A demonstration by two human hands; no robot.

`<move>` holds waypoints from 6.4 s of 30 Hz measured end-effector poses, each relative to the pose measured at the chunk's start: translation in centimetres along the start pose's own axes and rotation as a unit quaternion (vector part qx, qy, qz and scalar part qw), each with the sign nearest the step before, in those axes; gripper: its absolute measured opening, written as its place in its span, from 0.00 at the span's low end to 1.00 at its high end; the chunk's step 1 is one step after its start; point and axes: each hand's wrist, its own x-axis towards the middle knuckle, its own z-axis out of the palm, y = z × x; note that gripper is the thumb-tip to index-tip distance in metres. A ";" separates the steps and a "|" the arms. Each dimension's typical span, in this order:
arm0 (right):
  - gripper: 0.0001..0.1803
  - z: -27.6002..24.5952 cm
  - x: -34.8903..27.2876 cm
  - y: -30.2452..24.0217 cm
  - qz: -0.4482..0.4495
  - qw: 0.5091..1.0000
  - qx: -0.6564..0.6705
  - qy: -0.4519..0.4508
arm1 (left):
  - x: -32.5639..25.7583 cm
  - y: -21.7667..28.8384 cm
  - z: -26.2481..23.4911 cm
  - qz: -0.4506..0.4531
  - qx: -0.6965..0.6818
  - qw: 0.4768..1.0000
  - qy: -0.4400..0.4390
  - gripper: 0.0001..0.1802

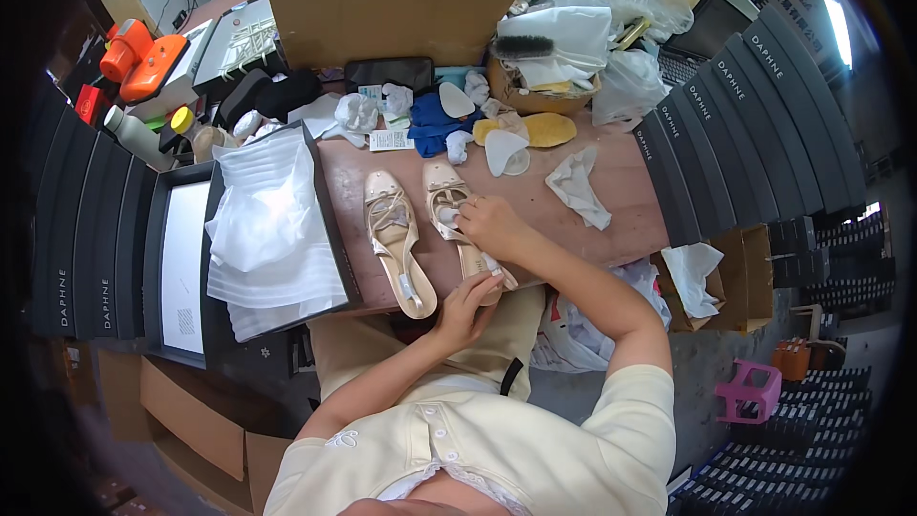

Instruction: The person trims loose threads on shoes with scissors, inserts toe cushions, wraps the shoes in protective paper, places them into a shoebox, covers the box with a lid, and stacks it onto a pile of boxes.

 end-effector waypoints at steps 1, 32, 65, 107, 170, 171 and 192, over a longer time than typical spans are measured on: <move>0.05 0.0 0.3 -0.3 -0.001 1.000 0.002 -0.001 | -0.1 -0.1 0.0 -0.002 0.000 1.000 0.001 0.34; 0.27 -0.2 -3.4 7.9 0.463 0.858 -0.075 0.211 | 13.9 -3.6 -6.0 -0.039 0.492 0.846 -0.203 0.07; 0.05 1.7 0.5 -1.5 0.107 0.992 0.011 0.067 | 14.2 -5.2 -10.8 -0.095 0.098 0.961 -0.239 0.27; 0.07 -2.0 -0.1 -2.3 0.170 0.978 0.117 0.014 | 16.0 -6.5 -7.3 0.096 0.474 0.822 -0.300 0.06; 0.19 -1.2 4.2 8.4 0.392 0.791 0.448 0.138 | 9.0 5.6 -8.5 -0.321 -0.287 0.871 0.236 0.28; 0.19 0.8 5.4 9.5 0.439 0.811 0.347 0.170 | 8.7 6.6 -8.8 -0.325 -0.285 0.869 0.239 0.28; 0.17 8.8 10.7 12.8 0.546 0.835 0.058 0.042 | 4.3 9.7 -12.2 -0.294 -0.378 0.831 0.283 0.27</move>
